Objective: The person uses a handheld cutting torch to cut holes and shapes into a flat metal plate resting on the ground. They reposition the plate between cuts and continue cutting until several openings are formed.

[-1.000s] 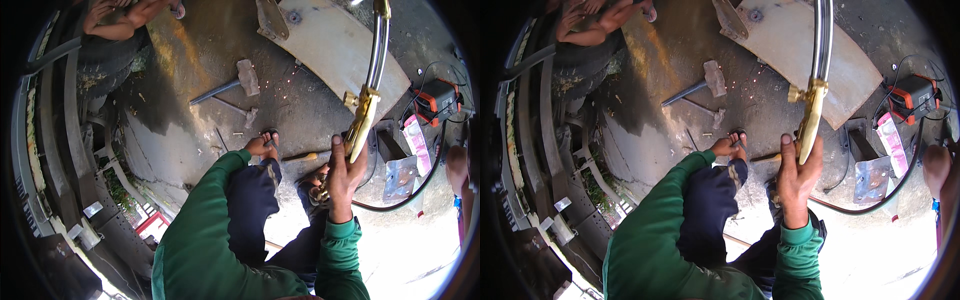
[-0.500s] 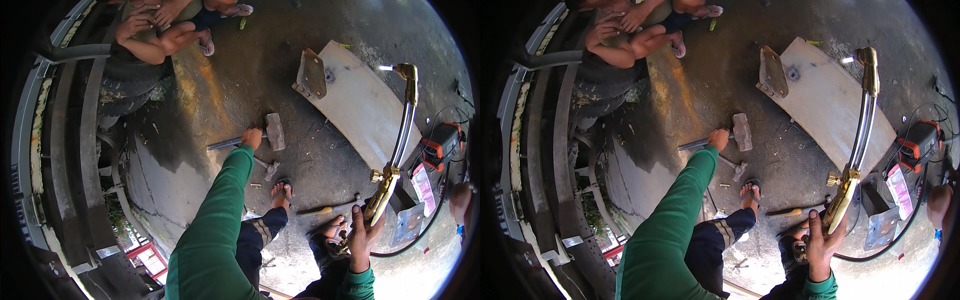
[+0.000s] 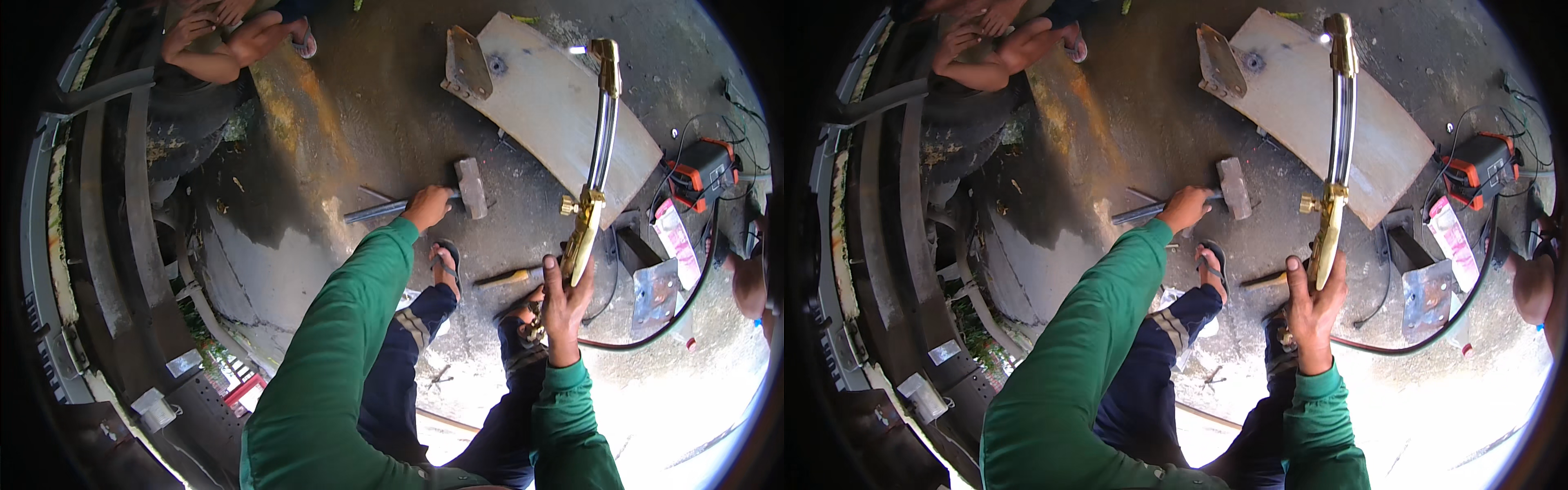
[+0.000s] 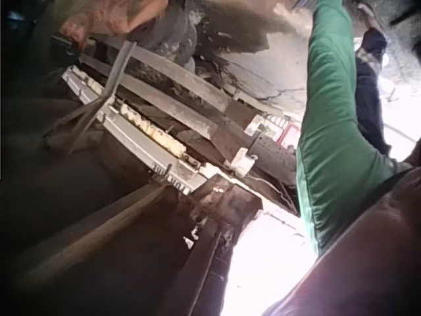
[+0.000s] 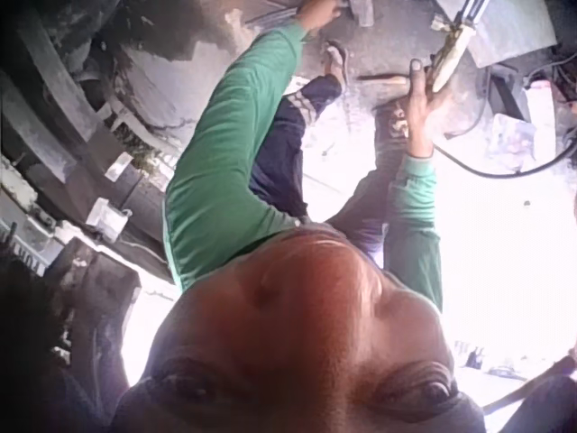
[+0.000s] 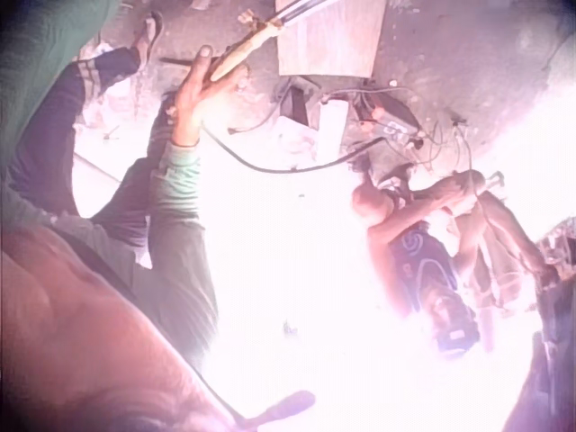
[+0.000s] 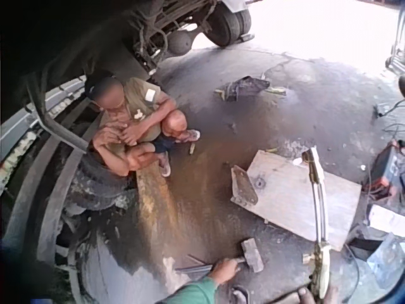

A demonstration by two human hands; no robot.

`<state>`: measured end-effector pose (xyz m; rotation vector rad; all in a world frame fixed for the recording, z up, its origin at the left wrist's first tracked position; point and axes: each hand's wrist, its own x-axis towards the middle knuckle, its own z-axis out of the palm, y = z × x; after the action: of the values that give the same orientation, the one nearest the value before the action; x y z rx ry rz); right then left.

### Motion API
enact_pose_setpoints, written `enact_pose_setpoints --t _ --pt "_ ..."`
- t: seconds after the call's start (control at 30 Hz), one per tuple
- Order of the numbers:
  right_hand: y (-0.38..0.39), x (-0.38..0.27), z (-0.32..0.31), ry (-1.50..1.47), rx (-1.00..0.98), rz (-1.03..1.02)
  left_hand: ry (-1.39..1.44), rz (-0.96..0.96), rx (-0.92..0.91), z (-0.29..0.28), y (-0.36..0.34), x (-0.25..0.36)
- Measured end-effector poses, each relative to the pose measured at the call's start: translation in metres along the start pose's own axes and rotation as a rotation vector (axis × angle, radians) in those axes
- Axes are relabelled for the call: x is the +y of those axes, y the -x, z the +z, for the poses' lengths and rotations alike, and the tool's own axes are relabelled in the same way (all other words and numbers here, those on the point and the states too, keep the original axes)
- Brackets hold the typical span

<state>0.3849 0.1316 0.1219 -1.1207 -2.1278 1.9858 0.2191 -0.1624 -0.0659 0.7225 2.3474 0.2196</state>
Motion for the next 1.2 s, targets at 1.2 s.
enact_pose_setpoints --t 1.2 --pt "-0.123 0.047 0.07 -0.249 -0.192 0.301 1.187 -0.053 -0.008 -0.124 -0.057 0.175"
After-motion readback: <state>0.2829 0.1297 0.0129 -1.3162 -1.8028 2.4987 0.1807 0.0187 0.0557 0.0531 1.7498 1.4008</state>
